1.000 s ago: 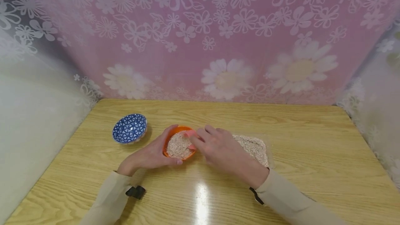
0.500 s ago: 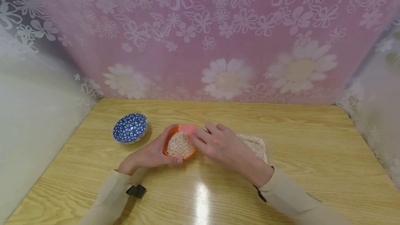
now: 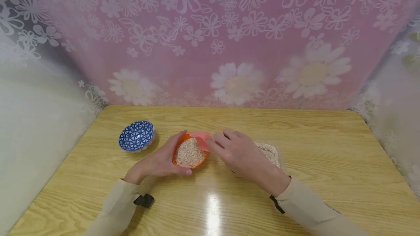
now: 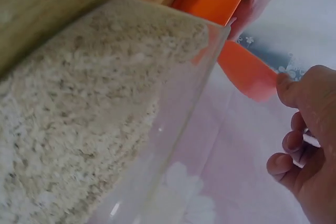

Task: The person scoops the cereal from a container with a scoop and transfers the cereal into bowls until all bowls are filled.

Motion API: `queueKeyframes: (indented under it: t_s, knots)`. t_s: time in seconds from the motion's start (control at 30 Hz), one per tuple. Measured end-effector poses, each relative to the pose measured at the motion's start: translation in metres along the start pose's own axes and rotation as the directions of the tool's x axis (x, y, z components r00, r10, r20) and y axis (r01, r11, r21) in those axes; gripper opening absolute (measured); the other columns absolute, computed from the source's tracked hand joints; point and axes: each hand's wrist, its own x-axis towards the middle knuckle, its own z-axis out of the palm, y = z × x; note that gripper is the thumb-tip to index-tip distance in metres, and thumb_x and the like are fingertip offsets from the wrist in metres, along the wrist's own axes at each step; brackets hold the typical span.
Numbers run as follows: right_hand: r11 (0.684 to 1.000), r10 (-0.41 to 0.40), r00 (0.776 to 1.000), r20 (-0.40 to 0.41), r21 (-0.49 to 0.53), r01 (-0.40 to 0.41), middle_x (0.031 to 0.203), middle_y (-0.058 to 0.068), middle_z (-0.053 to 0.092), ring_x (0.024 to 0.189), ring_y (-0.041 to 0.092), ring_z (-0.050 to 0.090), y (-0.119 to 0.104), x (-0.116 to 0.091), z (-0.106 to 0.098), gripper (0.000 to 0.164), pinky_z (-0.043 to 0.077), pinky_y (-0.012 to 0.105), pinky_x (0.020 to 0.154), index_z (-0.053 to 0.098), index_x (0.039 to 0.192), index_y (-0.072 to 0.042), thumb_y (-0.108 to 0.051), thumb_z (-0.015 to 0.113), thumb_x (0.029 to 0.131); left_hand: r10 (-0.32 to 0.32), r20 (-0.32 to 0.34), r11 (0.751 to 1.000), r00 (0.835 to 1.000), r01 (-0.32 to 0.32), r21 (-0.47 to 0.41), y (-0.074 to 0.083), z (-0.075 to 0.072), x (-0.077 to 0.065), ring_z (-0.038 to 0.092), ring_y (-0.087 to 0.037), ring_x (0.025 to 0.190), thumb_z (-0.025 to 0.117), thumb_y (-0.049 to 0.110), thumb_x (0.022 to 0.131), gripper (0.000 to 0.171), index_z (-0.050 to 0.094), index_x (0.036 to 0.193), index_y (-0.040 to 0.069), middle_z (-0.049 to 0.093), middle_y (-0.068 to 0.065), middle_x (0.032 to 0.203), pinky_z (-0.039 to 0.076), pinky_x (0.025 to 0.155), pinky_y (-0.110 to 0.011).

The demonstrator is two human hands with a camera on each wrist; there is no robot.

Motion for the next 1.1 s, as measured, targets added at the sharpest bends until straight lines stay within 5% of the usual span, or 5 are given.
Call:
queueKeyframes:
  t_s: [0.1,0.2,0.4,0.57,1.1]
  knots:
    - [0.979,0.142,0.989,-0.026,0.151,-0.137,0.078,0.0,0.052,0.065,0.011,0.043,0.001,-0.005,0.004,0.019,0.039,0.02,0.053,0.072,0.116,-0.007,-0.012,0.057,0.105,0.015,-0.005,1.0,1.0,-0.015,0.009,0.0,0.0,0.001,0.04,-0.029,0.144,0.089,0.052,0.073,0.128,0.008,0.166,0.015,0.028,-0.008,0.164,0.036,0.12,-0.056]
    - [0.883,0.317,0.948,0.022,0.358,-0.304,0.082,-0.003,0.058,0.066,0.003,0.04,0.002,-0.012,0.006,0.018,0.039,0.016,0.055,0.072,0.113,-0.008,-0.012,0.072,0.096,0.021,0.0,1.0,1.0,-0.021,0.003,-0.002,0.0,0.002,0.04,-0.028,0.146,0.09,0.051,0.073,0.129,0.008,0.166,0.016,0.028,-0.006,0.165,0.036,0.121,-0.055]
    - [0.568,0.587,0.774,0.237,0.561,-0.602,0.091,-0.001,0.071,0.059,0.001,0.042,0.005,-0.023,-0.006,0.023,0.04,0.02,0.052,0.074,0.114,-0.012,-0.006,0.074,0.093,0.04,0.007,0.998,0.999,-0.04,-0.045,-0.006,-0.001,0.004,0.043,-0.025,0.144,0.091,0.048,0.073,0.126,0.011,0.165,0.018,0.032,-0.003,0.165,0.037,0.12,-0.053]
    - [0.396,0.679,0.636,0.367,0.547,-0.738,0.073,0.001,0.063,0.053,0.004,0.041,0.01,-0.037,-0.026,0.018,0.038,0.024,0.049,0.072,0.116,-0.018,-0.017,0.07,0.098,0.028,0.004,0.998,1.0,-0.027,-0.051,-0.006,0.0,0.005,0.046,-0.023,0.14,0.091,0.049,0.072,0.123,0.014,0.164,0.02,0.036,-0.001,0.162,0.039,0.118,-0.052]
    - [0.379,0.758,0.535,0.372,0.417,-0.826,0.056,-0.009,0.036,0.049,0.008,0.032,0.037,-0.117,-0.06,0.018,0.029,0.03,0.044,0.071,0.117,-0.016,-0.015,0.07,0.098,-0.002,-0.021,1.0,1.0,0.001,-0.031,-0.003,-0.001,0.006,0.05,-0.021,0.135,0.09,0.053,0.07,0.12,0.019,0.163,0.025,0.042,0.002,0.157,0.042,0.116,-0.052]
